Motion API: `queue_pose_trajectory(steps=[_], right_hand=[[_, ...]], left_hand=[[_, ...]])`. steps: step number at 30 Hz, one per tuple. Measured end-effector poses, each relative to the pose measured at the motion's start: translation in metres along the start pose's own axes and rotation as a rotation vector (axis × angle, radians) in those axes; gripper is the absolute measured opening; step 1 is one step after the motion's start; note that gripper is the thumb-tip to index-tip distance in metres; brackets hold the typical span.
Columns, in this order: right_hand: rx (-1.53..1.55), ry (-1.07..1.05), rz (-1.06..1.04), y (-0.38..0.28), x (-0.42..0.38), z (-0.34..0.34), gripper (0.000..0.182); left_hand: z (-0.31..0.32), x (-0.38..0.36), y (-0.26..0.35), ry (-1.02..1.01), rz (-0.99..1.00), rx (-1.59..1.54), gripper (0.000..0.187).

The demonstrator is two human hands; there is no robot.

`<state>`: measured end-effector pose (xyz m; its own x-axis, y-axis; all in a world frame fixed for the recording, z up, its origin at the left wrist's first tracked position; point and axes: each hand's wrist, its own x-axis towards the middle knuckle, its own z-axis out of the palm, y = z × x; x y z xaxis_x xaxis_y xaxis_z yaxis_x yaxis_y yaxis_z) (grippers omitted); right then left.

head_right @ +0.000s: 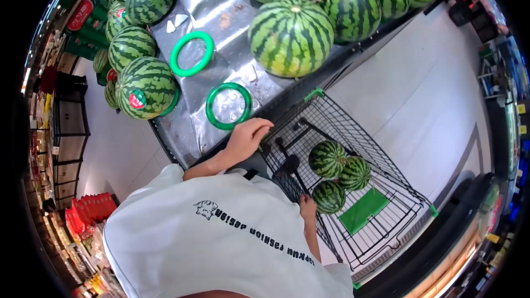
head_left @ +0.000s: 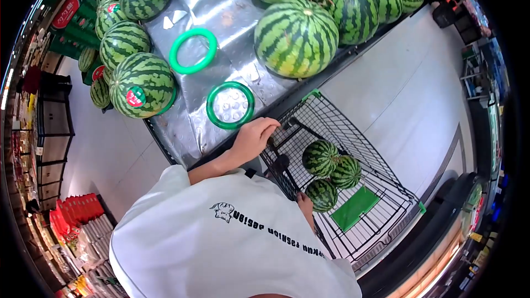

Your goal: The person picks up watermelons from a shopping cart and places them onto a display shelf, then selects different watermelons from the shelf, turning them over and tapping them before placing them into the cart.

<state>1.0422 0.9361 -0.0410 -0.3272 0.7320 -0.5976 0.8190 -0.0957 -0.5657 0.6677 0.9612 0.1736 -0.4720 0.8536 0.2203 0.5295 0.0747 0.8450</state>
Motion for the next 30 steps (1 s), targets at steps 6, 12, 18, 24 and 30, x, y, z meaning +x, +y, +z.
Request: queue_pose_trajectory(steps=[6,12,18,24,30], right_hand=[[-0.054,0.009,0.006,-0.015,-0.002,0.0,0.039],[-0.063,0.033,0.108,-0.025,0.001,0.0,0.038],[-0.066,0.004,0.099,-0.026,0.004,-0.001,0.036],[-0.075,0.051,0.105,-0.029,0.002,-0.001,0.037],[-0.024,0.066,0.133,-0.003,0.015,0.013,0.037]], left_hand=[[-0.08,0.016,-0.01,-0.244,-0.031,-0.042,0.023],[-0.143,0.029,-0.02,-0.039,0.18,0.232,0.044],[-0.187,0.056,-0.072,0.308,0.048,0.781,0.03],[-0.182,0.074,-0.087,0.394,-0.015,0.805,0.028],[-0.177,0.078,-0.092,0.477,0.004,0.843,0.027]])
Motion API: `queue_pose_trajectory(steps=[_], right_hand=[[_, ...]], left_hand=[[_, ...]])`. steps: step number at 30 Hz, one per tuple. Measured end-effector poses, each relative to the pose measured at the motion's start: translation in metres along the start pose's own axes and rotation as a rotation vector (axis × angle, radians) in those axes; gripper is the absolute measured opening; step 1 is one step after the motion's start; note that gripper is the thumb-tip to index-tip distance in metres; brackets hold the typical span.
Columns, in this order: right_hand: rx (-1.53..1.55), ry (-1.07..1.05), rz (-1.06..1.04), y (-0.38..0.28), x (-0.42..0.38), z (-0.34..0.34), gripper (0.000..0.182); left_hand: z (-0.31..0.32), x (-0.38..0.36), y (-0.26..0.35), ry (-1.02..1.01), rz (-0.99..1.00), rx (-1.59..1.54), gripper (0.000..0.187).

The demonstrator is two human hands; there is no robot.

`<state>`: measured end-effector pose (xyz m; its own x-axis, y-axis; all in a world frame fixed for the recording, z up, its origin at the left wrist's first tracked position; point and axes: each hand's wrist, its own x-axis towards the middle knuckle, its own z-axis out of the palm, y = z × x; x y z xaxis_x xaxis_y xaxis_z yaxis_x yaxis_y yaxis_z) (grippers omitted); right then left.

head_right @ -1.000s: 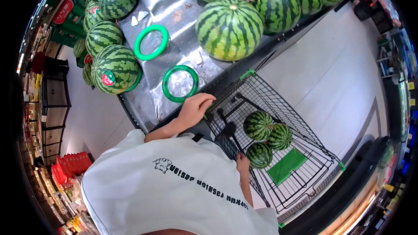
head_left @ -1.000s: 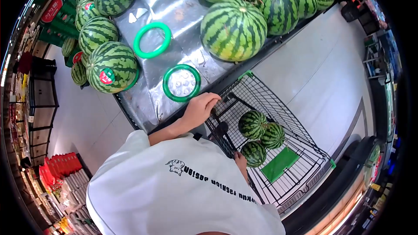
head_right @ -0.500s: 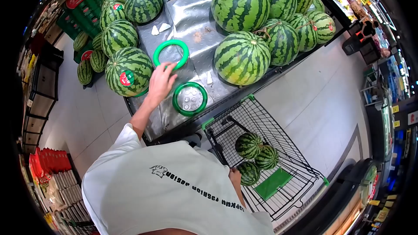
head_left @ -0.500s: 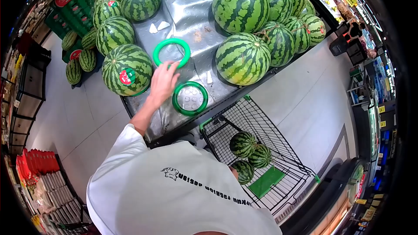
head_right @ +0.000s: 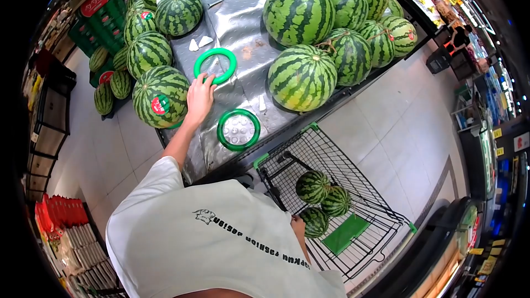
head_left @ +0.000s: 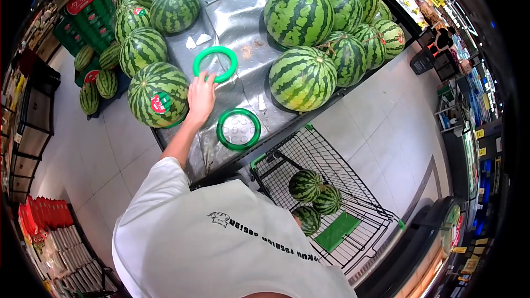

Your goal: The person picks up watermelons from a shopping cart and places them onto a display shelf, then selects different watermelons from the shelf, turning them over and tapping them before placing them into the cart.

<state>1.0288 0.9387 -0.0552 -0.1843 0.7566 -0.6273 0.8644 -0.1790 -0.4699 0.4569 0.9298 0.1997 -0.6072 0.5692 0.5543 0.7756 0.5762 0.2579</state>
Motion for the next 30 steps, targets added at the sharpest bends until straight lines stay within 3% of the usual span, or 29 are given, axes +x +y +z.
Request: queue_pose_trajectory(steps=[3,6,7,8,15,21,30], right_hand=[[-0.02,0.003,-0.067,0.031,0.019,0.015,0.037],[-0.076,-0.009,-0.062,0.046,0.03,0.021,0.037],[-0.08,-0.009,-0.043,0.041,0.027,0.019,0.037],[-0.128,0.057,-0.049,-0.021,-0.019,-0.013,0.036],[-0.063,-0.041,-0.018,-0.013,-0.008,-0.012,0.034],[-0.039,-0.031,-0.03,-0.021,-0.012,-0.015,0.029],[-0.203,0.269,-0.031,-0.05,-0.036,-0.016,0.028]], left_hand=[[-0.009,-0.002,0.01,0.097,0.017,-0.083,0.028],[-0.011,-0.012,0.017,-0.008,-0.042,-0.207,0.028],[-0.011,-0.015,0.018,-0.002,0.013,-0.22,0.027],[-0.006,-0.021,0.018,0.004,0.026,-0.288,0.023],[-0.013,-0.061,0.042,-0.193,-0.088,-0.421,0.014],[-0.018,-0.091,0.062,-0.253,-0.071,-0.548,0.025],[-0.02,-0.13,0.092,-0.439,-0.073,-0.747,0.019]])
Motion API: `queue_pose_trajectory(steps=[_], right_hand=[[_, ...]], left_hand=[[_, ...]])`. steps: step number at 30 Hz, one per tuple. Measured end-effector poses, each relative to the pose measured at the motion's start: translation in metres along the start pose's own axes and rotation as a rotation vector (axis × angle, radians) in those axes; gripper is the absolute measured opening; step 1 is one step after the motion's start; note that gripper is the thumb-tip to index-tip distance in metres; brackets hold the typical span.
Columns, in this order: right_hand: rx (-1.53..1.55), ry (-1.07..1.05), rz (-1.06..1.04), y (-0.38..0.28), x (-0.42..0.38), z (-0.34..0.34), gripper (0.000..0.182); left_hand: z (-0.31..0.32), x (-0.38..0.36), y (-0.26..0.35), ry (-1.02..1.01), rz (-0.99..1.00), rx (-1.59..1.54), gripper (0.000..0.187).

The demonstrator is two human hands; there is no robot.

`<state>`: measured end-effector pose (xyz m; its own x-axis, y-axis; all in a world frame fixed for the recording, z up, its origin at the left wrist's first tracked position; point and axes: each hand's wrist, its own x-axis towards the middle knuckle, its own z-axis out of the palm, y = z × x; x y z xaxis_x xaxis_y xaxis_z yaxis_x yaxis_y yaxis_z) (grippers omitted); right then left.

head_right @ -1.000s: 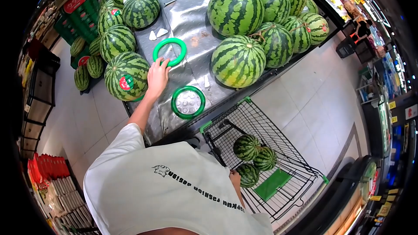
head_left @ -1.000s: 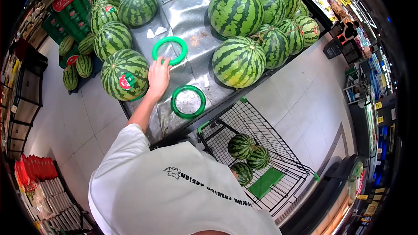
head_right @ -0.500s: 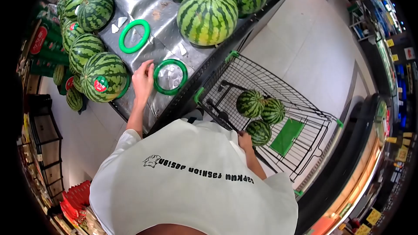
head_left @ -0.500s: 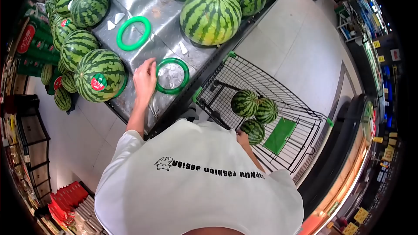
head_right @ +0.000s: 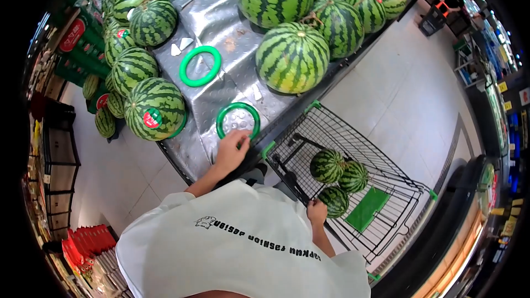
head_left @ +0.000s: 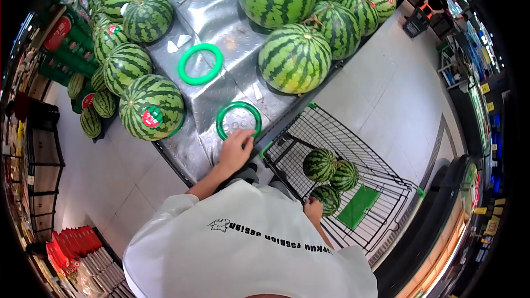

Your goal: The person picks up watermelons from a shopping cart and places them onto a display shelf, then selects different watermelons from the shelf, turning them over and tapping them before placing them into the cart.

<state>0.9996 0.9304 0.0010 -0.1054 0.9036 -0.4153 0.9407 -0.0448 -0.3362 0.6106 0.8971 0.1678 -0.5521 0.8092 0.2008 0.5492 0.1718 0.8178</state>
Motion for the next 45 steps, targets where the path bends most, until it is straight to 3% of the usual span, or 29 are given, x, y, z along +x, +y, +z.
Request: queue_pose_trajectory(steps=[4,10,14,23,26,30,33,39,45], right_hand=[[-0.047,0.06,-0.003,-0.006,-0.003,-0.002,0.027],[-0.074,0.145,-0.033,-0.005,-0.008,0.003,0.028],[-0.178,0.263,-0.09,-0.004,-0.01,0.007,0.029],[-0.219,0.401,-0.188,-0.004,-0.019,0.003,0.031],[-0.147,0.37,-0.185,-0.006,-0.022,0.0,0.031],[-0.126,0.387,-0.179,-0.003,-0.021,0.002,0.031],[-0.108,0.48,-0.437,0.0,-0.021,0.006,0.017],[0.146,0.428,-0.639,-0.09,-0.054,-0.008,0.015],[0.495,0.469,-0.716,-0.245,-0.085,-0.009,0.016]], left_hand=[[-0.005,-0.008,0.003,0.005,0.115,-0.043,0.017],[-0.023,-0.033,-0.007,0.093,0.051,-0.093,0.01],[-0.042,-0.07,-0.013,0.297,0.101,0.095,0.015],[-0.058,-0.181,0.019,0.31,-0.217,-0.03,0.02],[-0.071,-0.223,0.029,0.308,-0.151,-0.004,0.026],[-0.093,-0.269,0.025,0.317,-0.215,-0.037,0.029],[-0.112,-0.297,0.011,0.393,-0.297,-0.022,0.029],[-0.155,-0.346,-0.045,0.469,-0.543,-0.138,0.027],[-0.227,-0.387,-0.11,0.51,-0.641,-0.217,0.029]])
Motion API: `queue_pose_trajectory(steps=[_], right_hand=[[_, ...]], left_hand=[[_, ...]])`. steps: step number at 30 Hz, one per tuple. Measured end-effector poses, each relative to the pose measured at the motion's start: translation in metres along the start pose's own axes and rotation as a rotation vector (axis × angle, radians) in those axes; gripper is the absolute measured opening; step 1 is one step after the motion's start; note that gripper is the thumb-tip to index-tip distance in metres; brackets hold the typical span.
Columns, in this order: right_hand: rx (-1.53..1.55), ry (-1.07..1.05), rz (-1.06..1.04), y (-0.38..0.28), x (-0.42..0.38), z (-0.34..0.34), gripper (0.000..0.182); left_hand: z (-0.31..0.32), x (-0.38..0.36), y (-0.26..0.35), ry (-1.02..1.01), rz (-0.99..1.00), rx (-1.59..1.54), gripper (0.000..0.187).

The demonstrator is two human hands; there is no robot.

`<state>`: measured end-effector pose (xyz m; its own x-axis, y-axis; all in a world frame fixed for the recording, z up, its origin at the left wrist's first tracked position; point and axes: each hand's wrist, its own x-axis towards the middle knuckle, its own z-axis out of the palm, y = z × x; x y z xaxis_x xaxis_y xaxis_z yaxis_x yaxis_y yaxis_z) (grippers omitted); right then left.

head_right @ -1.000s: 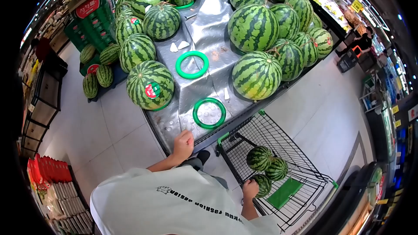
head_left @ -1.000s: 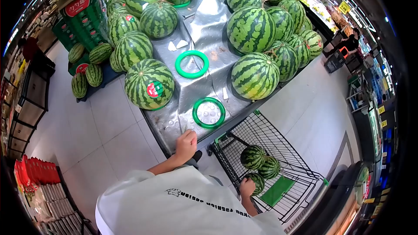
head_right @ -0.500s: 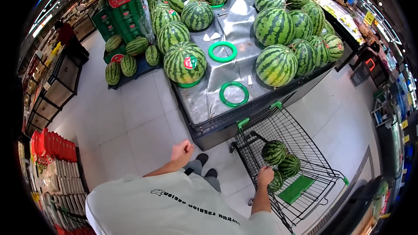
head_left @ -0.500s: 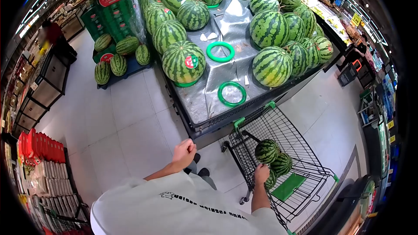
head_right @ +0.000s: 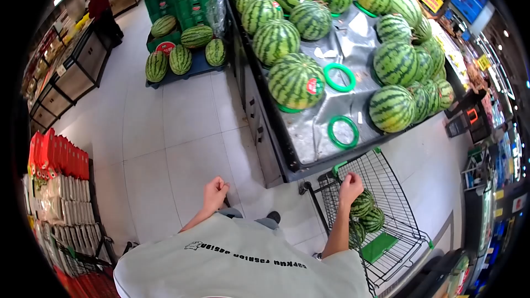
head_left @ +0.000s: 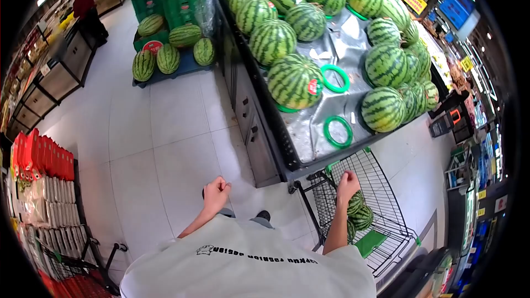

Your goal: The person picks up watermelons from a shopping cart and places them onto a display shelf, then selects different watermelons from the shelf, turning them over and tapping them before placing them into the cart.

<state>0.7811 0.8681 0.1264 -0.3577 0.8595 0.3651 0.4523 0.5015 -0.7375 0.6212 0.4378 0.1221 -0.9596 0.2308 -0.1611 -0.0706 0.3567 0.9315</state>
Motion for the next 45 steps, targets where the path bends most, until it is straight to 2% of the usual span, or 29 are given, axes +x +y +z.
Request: queue_pose_trajectory(steps=[3,7,8,11,15,22,26,30,35,45], right_hand=[[0.103,0.026,-0.016,-0.093,0.02,0.028,0.017],[0.391,0.046,-0.014,-0.184,0.045,0.067,0.017],[0.452,0.035,-0.004,-0.199,0.05,0.076,0.017],[0.504,0.014,-0.024,-0.241,0.054,0.098,0.016],[0.546,-0.05,-0.067,-0.274,0.057,0.123,0.014],[0.534,-0.076,-0.118,-0.328,0.095,0.149,0.016],[0.583,-0.021,-0.192,-0.356,0.126,0.174,0.015],[0.564,-0.037,-0.226,-0.368,0.173,0.202,0.014],[0.653,-0.127,-0.165,-0.368,0.231,0.229,0.014],[0.652,-0.225,-0.015,-0.356,0.266,0.258,0.013]], left_hand=[[-0.057,0.028,-0.013,0.031,-0.025,-0.043,0.03],[-0.127,0.073,-0.032,0.097,-0.014,-0.133,0.029],[-0.142,0.084,-0.038,0.126,0.023,-0.132,0.03],[-0.179,0.111,-0.021,0.153,-0.03,-0.268,0.03],[-0.2,0.137,-0.016,0.139,-0.038,-0.287,0.031],[-0.191,0.173,-0.022,0.078,-0.076,-0.318,0.031],[-0.177,0.21,-0.022,0.038,-0.08,-0.316,0.032],[-0.168,0.263,0.009,-0.015,-0.064,-0.263,0.032],[-0.157,0.334,0.054,-0.061,-0.058,-0.233,0.032],[-0.123,0.451,0.073,-0.234,-0.002,-0.168,0.032]])
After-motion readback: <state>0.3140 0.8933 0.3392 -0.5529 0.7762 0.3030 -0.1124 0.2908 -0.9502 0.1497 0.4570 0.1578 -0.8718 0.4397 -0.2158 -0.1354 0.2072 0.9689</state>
